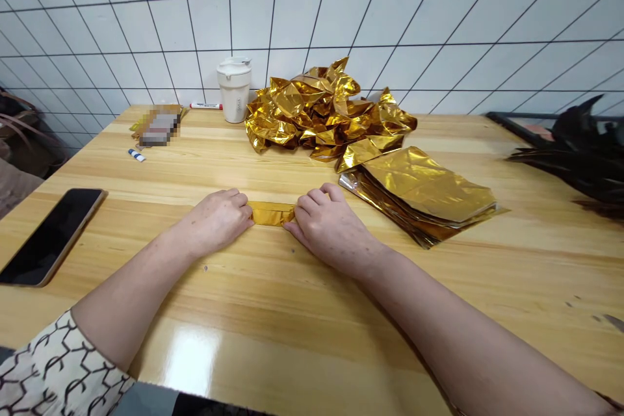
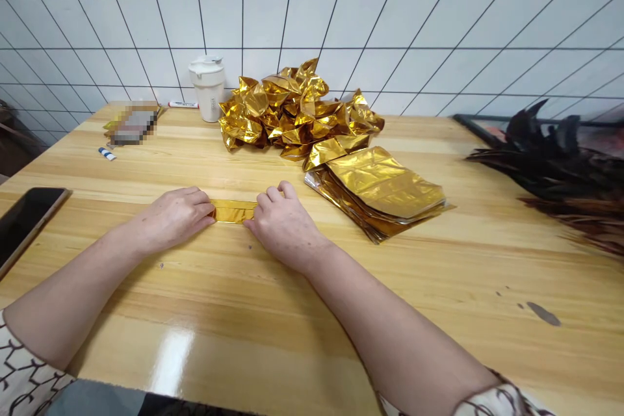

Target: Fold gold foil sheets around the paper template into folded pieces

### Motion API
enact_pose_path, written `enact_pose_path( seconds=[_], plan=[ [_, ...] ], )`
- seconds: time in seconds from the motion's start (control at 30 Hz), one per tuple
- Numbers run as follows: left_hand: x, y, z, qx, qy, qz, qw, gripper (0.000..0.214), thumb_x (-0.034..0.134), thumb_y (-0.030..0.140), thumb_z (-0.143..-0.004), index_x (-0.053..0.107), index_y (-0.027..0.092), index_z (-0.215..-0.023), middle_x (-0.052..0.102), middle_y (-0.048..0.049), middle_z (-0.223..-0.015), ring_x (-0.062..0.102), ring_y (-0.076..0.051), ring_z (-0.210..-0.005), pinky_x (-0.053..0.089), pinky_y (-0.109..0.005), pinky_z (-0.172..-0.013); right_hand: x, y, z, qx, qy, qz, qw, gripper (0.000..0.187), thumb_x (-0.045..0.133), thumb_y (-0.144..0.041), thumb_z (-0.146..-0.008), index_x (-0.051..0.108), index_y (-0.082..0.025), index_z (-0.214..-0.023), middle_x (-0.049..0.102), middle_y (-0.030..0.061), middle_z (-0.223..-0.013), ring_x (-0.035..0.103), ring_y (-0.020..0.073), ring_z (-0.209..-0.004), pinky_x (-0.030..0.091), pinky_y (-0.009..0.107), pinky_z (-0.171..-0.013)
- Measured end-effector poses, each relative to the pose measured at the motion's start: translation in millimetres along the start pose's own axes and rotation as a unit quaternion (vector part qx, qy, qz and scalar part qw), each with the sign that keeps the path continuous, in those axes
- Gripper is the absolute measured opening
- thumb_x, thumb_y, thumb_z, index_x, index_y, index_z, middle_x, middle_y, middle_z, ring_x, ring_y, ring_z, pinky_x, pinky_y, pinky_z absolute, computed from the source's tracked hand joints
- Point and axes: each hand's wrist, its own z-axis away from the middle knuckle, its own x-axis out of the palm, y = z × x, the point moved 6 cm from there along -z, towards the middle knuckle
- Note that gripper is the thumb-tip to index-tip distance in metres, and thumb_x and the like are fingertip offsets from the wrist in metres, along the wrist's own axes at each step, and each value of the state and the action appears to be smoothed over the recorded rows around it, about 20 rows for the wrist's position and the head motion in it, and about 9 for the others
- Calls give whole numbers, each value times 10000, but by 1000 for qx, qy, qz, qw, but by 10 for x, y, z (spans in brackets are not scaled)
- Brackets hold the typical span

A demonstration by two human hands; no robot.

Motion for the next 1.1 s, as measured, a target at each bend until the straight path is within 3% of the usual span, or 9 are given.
enact_pose_path(
  seconds=[0.3,0.5,0.73,0.97,1.1],
  plan=[
    [23,30,7,4,-22,-9,1000,198,509,106,-880,655,138,-749,633,-70,-734,592,-194,-731,484,-310,-690,1,-17,14,-20,35,17,999,284,537,-239,-906,696,-147,-690,615,77,-656,459,208,-698,286,365,-764],
    [45,40,22,18,2,-15,1000,197,501,111,-877,638,143,-739,630,-70,-737,592,-186,-728,490,-304,-690,-23,22,16,-6,9,-31,999,369,562,-416,-886,704,-126,-706,636,89,-678,486,214,-718,305,365,-766],
    [25,17,28,6,-6,-10,1000,221,475,108,-886,646,143,-749,630,-79,-744,594,-192,-726,508,-314,-697,-1,14,-4,10,-2,-34,999,385,545,-423,-899,712,-124,-723,635,97,-676,489,220,-726,312,379,-773],
    [11,-11,29,-19,-30,15,999,246,463,156,-916,660,137,-771,647,-82,-791,600,-195,-764,502,-310,-707,-10,-14,-1,3,17,-15,1000,381,482,-351,-937,716,-132,-731,623,96,-660,483,218,-721,314,399,-781],
    [4,-37,36,-36,-20,48,998,227,535,298,-911,678,140,-835,658,-82,-834,611,-215,-816,506,-325,-727,4,-3,-2,7,41,-6,999,393,446,-310,-956,713,-124,-737,617,87,-650,473,211,-714,314,386,-794]
  ],
)
